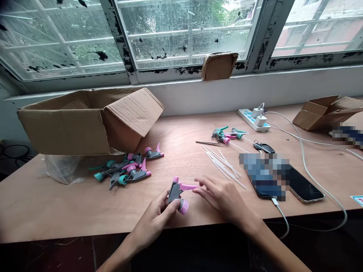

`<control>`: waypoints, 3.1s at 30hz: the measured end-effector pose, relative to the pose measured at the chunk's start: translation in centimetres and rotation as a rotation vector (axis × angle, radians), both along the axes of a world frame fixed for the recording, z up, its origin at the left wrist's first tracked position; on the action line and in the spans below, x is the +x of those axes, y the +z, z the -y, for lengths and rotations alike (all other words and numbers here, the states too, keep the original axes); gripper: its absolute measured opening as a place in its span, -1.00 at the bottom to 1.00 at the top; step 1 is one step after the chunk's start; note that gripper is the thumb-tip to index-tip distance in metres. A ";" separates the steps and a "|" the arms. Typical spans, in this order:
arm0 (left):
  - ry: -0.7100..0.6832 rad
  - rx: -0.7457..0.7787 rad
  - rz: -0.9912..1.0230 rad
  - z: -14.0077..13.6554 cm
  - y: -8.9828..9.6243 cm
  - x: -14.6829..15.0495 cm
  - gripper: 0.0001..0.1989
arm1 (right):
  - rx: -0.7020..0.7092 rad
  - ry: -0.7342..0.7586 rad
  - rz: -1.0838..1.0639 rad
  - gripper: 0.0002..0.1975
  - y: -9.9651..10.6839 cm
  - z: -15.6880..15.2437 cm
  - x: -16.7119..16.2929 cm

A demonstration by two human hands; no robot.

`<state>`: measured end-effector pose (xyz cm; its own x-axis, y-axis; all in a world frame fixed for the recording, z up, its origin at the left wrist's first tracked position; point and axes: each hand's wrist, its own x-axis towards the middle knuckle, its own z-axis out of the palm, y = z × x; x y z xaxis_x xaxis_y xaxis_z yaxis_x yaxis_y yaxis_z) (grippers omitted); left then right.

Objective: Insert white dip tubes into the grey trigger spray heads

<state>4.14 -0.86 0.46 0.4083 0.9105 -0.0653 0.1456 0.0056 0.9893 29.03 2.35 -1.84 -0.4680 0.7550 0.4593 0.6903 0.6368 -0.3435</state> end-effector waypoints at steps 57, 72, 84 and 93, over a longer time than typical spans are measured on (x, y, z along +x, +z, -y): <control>0.276 -0.209 0.420 -1.2 -0.6 -0.1 -0.70 | 0.057 0.202 -0.239 -0.79 -1.6 1.7 -3.3; 0.214 -0.177 0.320 -1.1 -1.3 -0.4 -0.65 | 0.045 0.195 -0.271 -0.81 -1.7 1.5 -3.2; 0.262 -0.062 0.202 -0.7 -0.8 -0.3 -0.66 | 0.117 0.122 -0.274 -0.84 -1.4 1.2 -3.1; 0.252 -0.059 0.210 -0.6 0.1 0.0 -0.69 | 0.240 0.096 -0.184 -0.78 -1.3 1.5 -3.0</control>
